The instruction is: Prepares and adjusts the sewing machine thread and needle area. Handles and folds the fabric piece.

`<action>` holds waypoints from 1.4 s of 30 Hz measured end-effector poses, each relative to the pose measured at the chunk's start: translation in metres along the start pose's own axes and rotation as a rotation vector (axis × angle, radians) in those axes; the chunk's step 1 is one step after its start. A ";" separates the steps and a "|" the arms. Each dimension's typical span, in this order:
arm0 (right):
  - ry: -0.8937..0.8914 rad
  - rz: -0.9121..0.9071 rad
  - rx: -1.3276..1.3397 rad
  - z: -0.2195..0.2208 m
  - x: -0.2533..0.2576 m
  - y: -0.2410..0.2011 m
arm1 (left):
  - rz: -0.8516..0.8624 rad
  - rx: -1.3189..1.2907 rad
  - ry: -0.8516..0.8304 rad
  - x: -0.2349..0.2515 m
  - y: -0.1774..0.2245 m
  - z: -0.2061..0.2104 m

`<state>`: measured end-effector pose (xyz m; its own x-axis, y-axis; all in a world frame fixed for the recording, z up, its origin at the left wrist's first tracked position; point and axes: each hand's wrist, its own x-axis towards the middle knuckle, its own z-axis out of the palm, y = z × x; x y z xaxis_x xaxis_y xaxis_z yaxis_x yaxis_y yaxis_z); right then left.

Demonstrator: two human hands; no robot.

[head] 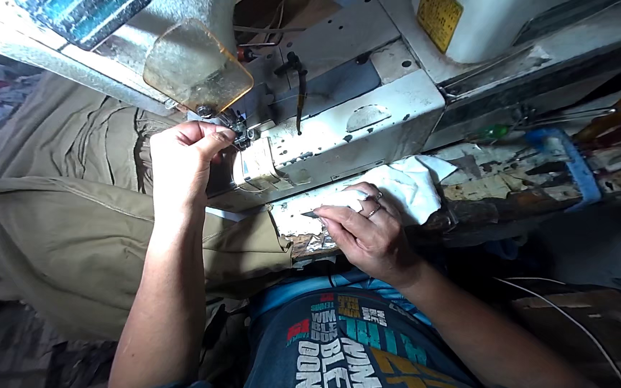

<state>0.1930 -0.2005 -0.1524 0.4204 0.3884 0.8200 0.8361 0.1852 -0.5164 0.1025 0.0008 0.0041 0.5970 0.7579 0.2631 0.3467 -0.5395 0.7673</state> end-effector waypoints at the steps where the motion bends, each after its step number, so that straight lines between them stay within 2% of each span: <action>1: -0.001 0.001 -0.002 0.000 0.000 0.000 | 0.000 -0.003 0.000 0.000 0.000 0.000; 26: 0.011 0.001 -0.008 0.001 -0.001 0.000 | 0.050 0.011 0.024 -0.003 -0.003 0.001; 42: -0.006 -0.001 -0.002 0.000 -0.001 0.001 | 0.043 0.030 -0.052 -0.003 -0.003 -0.008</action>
<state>0.1931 -0.2007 -0.1534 0.4174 0.3932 0.8192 0.8374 0.1836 -0.5148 0.0937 0.0028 0.0059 0.6478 0.7146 0.2641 0.3413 -0.5821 0.7380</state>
